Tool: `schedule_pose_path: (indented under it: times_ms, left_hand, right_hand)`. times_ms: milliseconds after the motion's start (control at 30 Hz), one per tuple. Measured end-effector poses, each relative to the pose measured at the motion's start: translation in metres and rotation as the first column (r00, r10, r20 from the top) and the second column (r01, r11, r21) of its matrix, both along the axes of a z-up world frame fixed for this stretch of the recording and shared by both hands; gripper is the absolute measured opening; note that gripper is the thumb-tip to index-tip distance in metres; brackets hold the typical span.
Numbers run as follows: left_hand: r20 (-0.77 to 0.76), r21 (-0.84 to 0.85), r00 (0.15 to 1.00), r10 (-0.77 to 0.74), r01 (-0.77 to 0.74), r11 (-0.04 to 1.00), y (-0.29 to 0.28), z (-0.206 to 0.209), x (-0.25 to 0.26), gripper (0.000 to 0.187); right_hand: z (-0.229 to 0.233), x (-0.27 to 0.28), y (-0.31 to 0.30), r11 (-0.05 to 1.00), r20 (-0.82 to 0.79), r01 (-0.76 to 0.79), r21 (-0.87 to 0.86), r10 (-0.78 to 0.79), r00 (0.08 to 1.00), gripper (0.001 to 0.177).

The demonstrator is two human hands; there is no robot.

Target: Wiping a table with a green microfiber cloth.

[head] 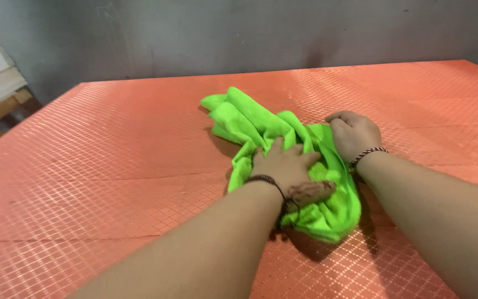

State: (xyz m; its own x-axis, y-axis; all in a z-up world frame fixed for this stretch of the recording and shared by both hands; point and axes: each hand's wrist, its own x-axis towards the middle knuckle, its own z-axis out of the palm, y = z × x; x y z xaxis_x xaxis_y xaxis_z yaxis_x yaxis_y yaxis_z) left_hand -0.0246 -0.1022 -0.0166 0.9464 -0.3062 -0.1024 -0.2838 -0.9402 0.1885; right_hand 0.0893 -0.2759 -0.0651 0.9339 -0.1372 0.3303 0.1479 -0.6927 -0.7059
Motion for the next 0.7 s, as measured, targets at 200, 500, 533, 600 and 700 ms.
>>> schedule_pose_path:
  times_ms: [200,500,533,600,700]
  left_hand:
    - [0.008,0.025,0.998,0.06,-0.061,0.998,0.013,-0.009,0.052,0.082]
    - [0.008,0.065,0.963,0.27,-0.27,0.961,0.082,-0.008,0.073,0.079]
    - [0.01,0.066,0.962,0.274,-0.274,0.959,0.091,-0.006,0.07,0.079]
    - [0.014,0.079,0.934,0.356,-0.356,0.931,0.107,-0.003,0.066,0.081]
    - [0.01,0.115,0.894,0.448,-0.446,0.888,0.127,0.001,0.054,0.079]
  right_hand:
    - [0.008,-0.01,0.008,1.0,-0.009,0.014,0.023,-0.014,1.0,0.034]
    - [0.014,-0.013,0.009,0.998,-0.103,0.006,-0.057,-0.012,0.995,0.039]
    - [0.015,-0.014,0.011,0.998,-0.101,0.002,-0.055,-0.007,0.995,0.039]
    - [0.017,-0.015,0.012,0.997,-0.124,-0.009,-0.08,-0.001,0.992,0.039]
    - [0.019,-0.017,0.013,0.995,-0.179,-0.009,-0.102,-0.01,0.984,0.038]
